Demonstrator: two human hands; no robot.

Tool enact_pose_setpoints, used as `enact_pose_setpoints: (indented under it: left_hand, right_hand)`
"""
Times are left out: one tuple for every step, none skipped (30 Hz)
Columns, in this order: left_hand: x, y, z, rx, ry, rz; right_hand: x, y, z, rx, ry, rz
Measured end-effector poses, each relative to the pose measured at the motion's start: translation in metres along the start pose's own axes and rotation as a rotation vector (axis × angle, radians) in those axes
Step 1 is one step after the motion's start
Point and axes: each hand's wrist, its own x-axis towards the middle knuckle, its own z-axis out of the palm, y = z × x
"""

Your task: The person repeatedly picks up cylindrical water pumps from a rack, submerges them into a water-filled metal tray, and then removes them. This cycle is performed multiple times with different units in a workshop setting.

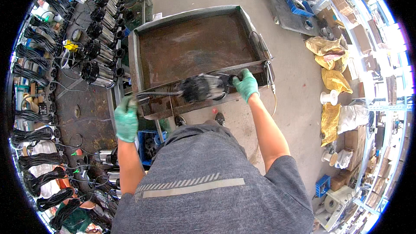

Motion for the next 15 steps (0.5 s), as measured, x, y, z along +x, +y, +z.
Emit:
enact_pose_setpoints:
  left_hand:
    - [-0.005,-0.019,-0.011,-0.028,0.059,-0.076]
    - [-0.008,-0.037,-0.023,-0.009,0.038,-0.113]
    - [-0.01,-0.05,-0.029,0.008,0.018,-0.149]
    - [-0.014,-0.055,-0.024,0.041,0.015,-0.171]
    - [-0.016,-0.062,-0.017,0.074,0.01,-0.191]
    - [-0.016,-0.089,-0.014,0.047,-0.051,-0.345]
    - [-0.016,-0.075,-0.011,0.163,-0.028,-0.299]
    - [-0.016,-0.077,-0.01,0.164,0.011,-0.225]
    - [-0.016,-0.079,-0.009,0.166,0.051,-0.152]
    - [-0.015,-0.08,-0.013,0.092,0.063,-0.135]
    - [-0.016,-0.065,-0.02,0.018,0.074,-0.125]
    - [-0.015,-0.054,-0.028,0.034,0.071,-0.039]
    - [-0.019,-0.021,-0.036,-0.16,0.018,-0.068]
    - [-0.02,-0.004,-0.041,-0.214,-0.017,-0.067]
    - [-0.02,0.005,-0.041,-0.266,-0.048,-0.065]
  right_hand:
    - [-0.007,-0.015,0.001,0.019,-0.03,-0.017]
    - [-0.021,-0.047,0.001,0.041,-0.061,-0.033]
    - [-0.036,-0.082,0.001,0.063,-0.091,-0.052]
    - [-0.049,-0.114,0.003,0.018,-0.102,-0.1]
    - [-0.062,-0.14,0.006,-0.027,-0.11,-0.148]
    - [-0.069,-0.16,0.016,-0.064,-0.13,-0.183]
    - [-0.073,-0.169,0.023,-0.103,-0.141,-0.206]
    - [-0.075,-0.169,0.029,-0.1,-0.148,-0.228]
    - [-0.074,-0.167,0.029,-0.072,-0.133,-0.213]
    - [-0.072,-0.162,0.026,-0.043,-0.118,-0.199]
    - [-0.071,-0.154,0.022,-0.017,-0.111,-0.183]
    - [-0.062,-0.127,0.025,-0.011,-0.052,-0.205]
    - [-0.051,-0.098,0.028,0.059,-0.046,-0.213]
    - [-0.045,-0.08,0.02,0.04,-0.023,-0.179]
    - [-0.039,-0.065,0.013,0.023,0.0,-0.147]
